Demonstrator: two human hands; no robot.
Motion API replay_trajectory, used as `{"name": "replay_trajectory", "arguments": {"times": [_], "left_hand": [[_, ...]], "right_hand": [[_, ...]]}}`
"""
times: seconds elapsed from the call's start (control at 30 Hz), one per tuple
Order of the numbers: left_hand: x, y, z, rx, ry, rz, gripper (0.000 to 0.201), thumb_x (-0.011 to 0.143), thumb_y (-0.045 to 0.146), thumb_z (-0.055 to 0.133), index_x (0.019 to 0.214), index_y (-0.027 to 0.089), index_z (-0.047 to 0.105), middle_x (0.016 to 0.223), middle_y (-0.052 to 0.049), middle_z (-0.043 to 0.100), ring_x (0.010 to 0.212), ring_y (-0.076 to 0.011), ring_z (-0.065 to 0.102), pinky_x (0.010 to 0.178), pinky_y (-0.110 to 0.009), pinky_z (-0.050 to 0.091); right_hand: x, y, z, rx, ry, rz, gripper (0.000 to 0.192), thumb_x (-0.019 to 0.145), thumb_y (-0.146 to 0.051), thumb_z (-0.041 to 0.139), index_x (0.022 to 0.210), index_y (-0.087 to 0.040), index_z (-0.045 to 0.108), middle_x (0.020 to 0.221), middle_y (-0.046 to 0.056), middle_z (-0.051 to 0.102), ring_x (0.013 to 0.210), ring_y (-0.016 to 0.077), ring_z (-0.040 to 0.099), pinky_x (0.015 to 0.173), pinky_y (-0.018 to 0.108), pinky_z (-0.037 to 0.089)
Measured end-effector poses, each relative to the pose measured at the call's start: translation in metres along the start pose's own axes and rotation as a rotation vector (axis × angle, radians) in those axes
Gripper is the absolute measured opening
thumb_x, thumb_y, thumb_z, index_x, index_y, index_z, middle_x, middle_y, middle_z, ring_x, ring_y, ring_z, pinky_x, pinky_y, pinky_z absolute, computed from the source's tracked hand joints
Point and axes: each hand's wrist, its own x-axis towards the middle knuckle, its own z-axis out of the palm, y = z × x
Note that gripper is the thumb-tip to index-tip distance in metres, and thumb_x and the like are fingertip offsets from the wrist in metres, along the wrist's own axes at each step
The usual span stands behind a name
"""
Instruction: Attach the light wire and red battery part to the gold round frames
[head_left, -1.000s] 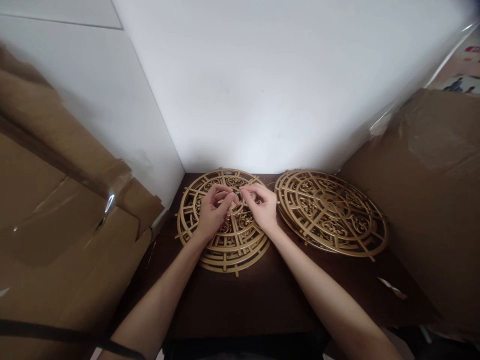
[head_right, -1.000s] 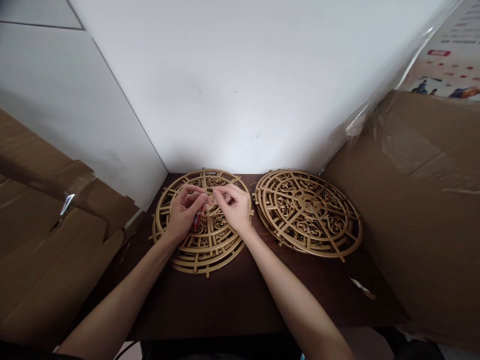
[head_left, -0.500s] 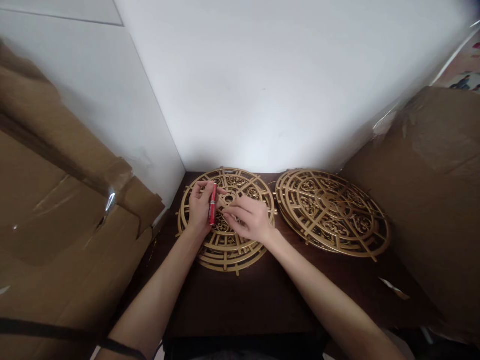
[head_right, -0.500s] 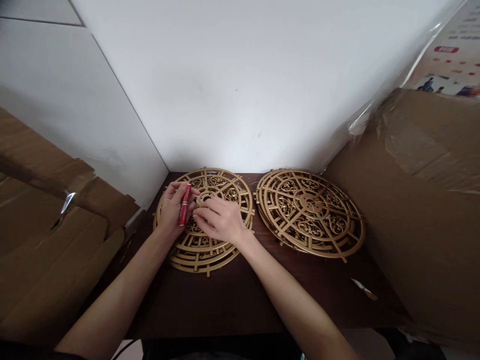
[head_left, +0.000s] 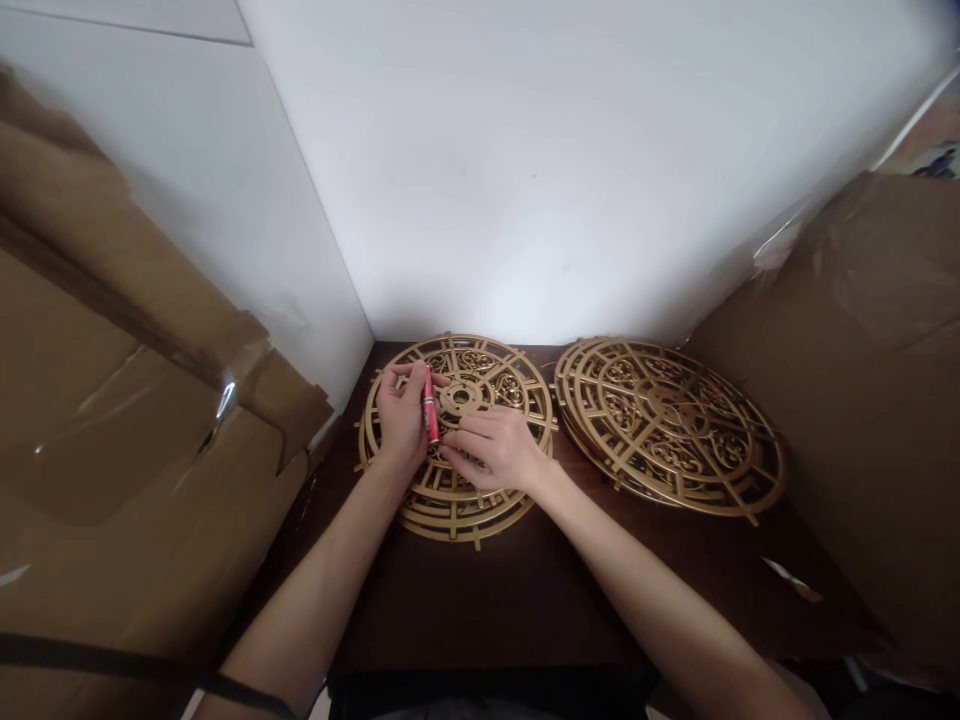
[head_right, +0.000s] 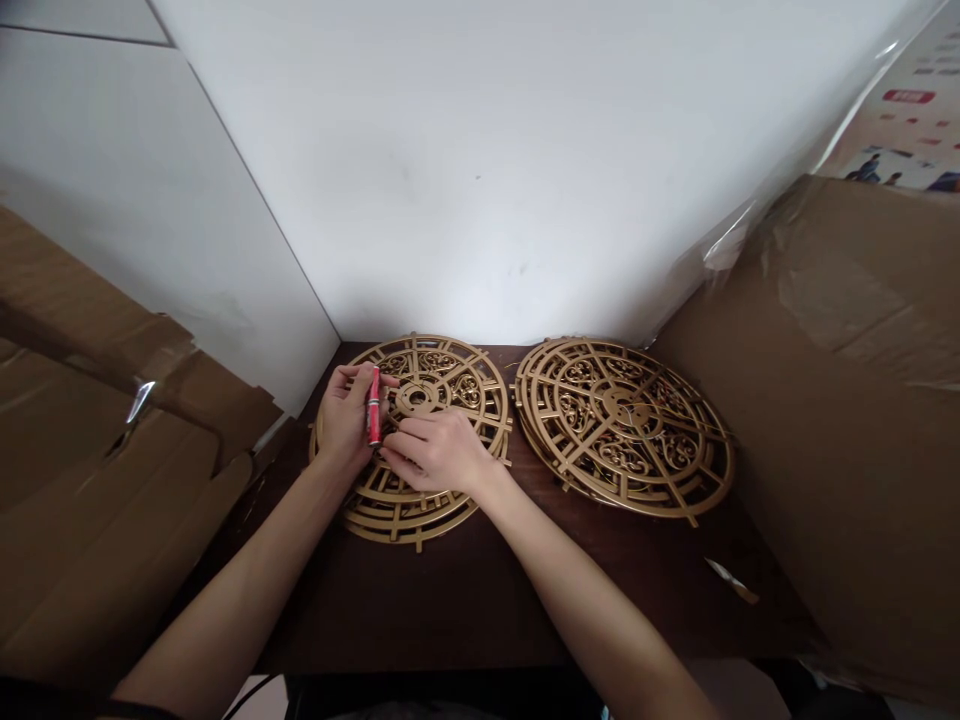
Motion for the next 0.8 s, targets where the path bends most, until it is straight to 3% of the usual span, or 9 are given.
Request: {"name": "replay_trajectory", "arguments": {"times": [0.23,0.8], "left_hand": [[-0.0011,-0.0014,0.0010,0.040,0.015,0.033,0.032,0.075,0.038,0.067,0.078,0.019,0.041,0.060,0.003,0.064,0.039,-0.0044,0.044,0.042,-0.017,0.032],[-0.0018,-0.0046,0.0009,0.037,-0.045,0.078,0.029,0.074,0.032,0.068,0.078,0.018,0.043,0.057,0.006,0.059,0.040,-0.0048,0.046,0.041,-0.016,0.036]], "right_hand": [[0.0002,0.0000,0.0003,0.036,-0.029,0.045,0.026,0.089,-0.025,0.048,0.067,-0.019,0.060,0.056,-0.002,0.053,0.053,0.0101,0.049,0.049,0.025,0.032],[0.0019,0.0006,0.0019,0.000,-0.056,0.050,0.038,0.087,-0.025,0.045,0.050,-0.018,0.051,0.048,-0.003,0.047,0.045,0.0076,0.039,0.045,0.025,0.023]]}}
